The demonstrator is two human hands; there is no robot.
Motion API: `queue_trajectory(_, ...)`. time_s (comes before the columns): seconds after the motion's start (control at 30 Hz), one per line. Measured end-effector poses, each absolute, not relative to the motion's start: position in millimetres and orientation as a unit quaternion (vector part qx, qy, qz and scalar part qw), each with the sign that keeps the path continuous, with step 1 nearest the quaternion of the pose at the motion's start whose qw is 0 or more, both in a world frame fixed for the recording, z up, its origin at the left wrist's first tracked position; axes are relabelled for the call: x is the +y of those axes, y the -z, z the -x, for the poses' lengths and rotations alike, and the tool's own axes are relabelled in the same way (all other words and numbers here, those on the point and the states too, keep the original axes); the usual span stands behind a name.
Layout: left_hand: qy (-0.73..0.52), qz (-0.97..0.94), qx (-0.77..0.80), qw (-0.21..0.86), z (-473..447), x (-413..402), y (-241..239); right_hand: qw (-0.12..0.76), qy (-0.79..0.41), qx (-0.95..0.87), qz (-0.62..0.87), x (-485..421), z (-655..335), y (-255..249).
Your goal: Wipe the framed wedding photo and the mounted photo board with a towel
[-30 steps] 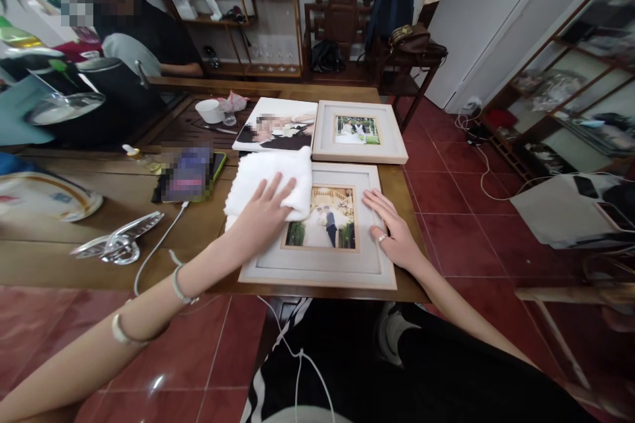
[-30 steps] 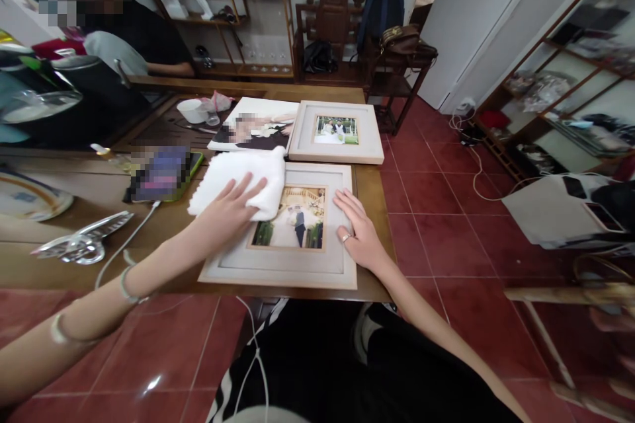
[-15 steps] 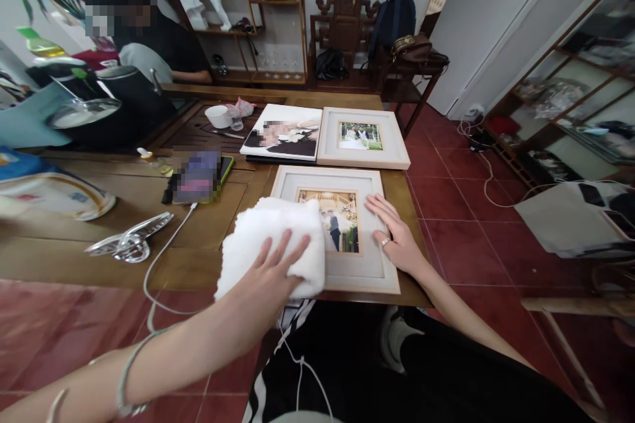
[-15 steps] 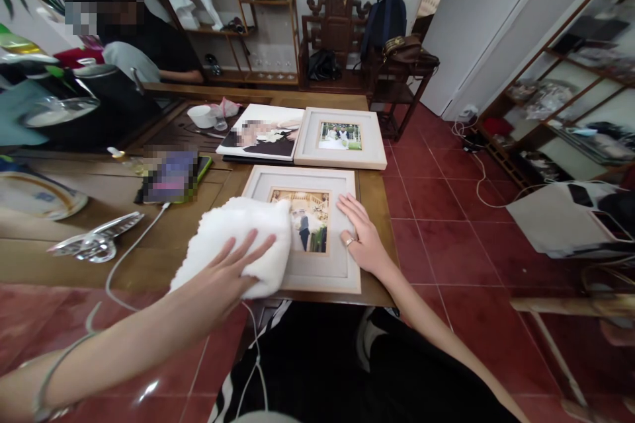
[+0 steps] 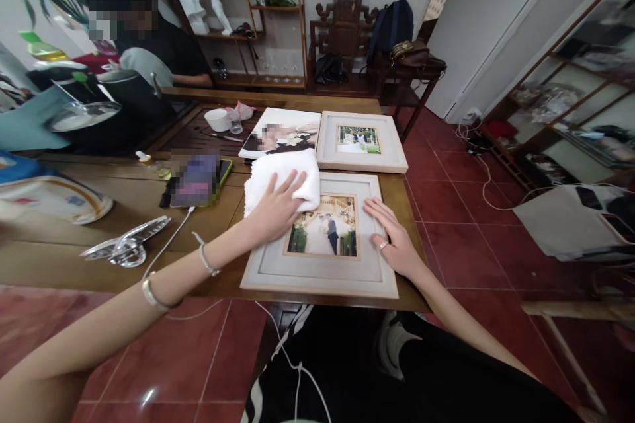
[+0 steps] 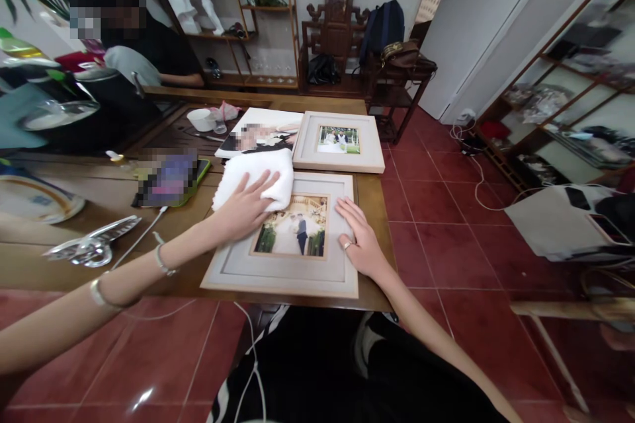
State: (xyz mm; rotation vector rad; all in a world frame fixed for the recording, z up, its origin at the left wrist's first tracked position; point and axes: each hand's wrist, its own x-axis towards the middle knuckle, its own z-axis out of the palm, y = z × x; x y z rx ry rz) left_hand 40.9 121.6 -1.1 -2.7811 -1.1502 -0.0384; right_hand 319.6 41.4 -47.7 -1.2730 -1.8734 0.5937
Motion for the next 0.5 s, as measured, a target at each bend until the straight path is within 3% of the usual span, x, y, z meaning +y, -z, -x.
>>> queue_trajectory(0.27,-0.124,0.932,-0.341,-0.004,-37,19,-23,0.382,-0.229,-0.736,0.509,40,-319,47)
queue_trajectory(0.5,-0.031,0.953,-0.297,-0.05,-28,1,-23,0.381,-0.231,-0.739,0.506,41,-318,47)
